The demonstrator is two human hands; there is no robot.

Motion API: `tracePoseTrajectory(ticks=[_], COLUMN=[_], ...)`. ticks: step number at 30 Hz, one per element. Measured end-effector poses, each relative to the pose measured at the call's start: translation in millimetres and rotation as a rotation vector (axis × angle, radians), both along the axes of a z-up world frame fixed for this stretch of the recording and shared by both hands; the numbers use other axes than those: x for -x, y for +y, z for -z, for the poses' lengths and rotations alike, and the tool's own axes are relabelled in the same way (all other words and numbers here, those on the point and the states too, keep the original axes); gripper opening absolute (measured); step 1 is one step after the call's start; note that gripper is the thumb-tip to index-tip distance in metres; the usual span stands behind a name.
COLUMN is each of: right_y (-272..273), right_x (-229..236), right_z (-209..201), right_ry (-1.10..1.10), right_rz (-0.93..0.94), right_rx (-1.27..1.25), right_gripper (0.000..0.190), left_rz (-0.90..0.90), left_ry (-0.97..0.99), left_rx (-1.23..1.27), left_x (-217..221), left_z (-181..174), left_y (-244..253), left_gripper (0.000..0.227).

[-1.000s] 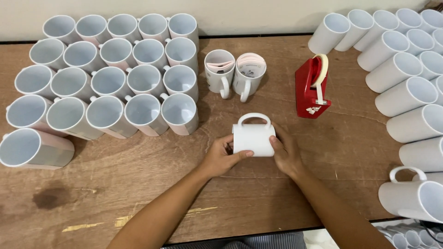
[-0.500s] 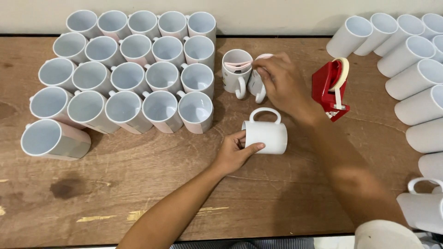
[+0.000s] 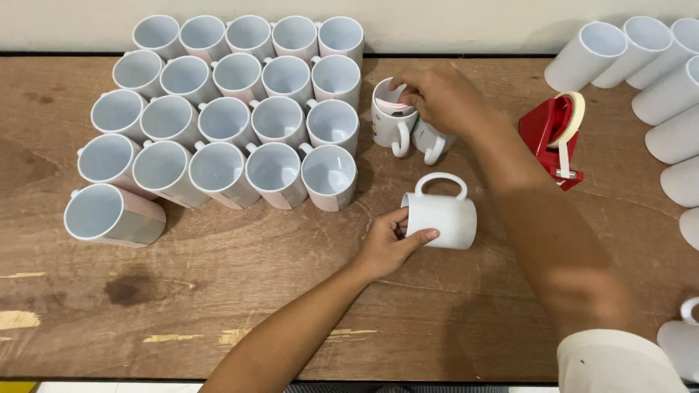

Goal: The person applies a white sticker to a white mug using a tape dispenser to secure the edges. They smooth the sticker with their fingers and repeat the process on a second mug.

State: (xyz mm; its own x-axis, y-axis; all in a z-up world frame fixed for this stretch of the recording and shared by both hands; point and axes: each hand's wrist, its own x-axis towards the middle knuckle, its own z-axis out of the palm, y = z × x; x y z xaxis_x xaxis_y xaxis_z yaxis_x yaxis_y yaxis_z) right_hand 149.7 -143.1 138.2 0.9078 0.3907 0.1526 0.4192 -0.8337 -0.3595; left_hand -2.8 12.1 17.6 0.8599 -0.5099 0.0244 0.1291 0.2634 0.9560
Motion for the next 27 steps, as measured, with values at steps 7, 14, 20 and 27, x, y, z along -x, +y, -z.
tracePoseTrajectory(ticks=[7,14,20,27], right_y=[-3,-5,-11,-24], right_x=[-7,-5,14,109], right_z=[-2,-4,-14,-13], right_ry=[-0.075,-0.11,-0.319,-0.595], right_rz=[-0.146,-0.062,-0.163,-0.077], right_rx=[0.205,0.006,-0.345,-0.542], right_gripper=[0.027,0.036,0.027,0.036], left_rz=[-0.006,-0.019,-0.07,-0.073], left_ry=[-0.02,-0.006,-0.043,-0.117], left_rx=[-0.009,-0.039,-0.082,-0.061], left_x=[0,0,0,0], left_z=[0,-4,6,6], left_y=[0,2,-1,1], left_gripper=[0.037,0.04,0.032,0.031])
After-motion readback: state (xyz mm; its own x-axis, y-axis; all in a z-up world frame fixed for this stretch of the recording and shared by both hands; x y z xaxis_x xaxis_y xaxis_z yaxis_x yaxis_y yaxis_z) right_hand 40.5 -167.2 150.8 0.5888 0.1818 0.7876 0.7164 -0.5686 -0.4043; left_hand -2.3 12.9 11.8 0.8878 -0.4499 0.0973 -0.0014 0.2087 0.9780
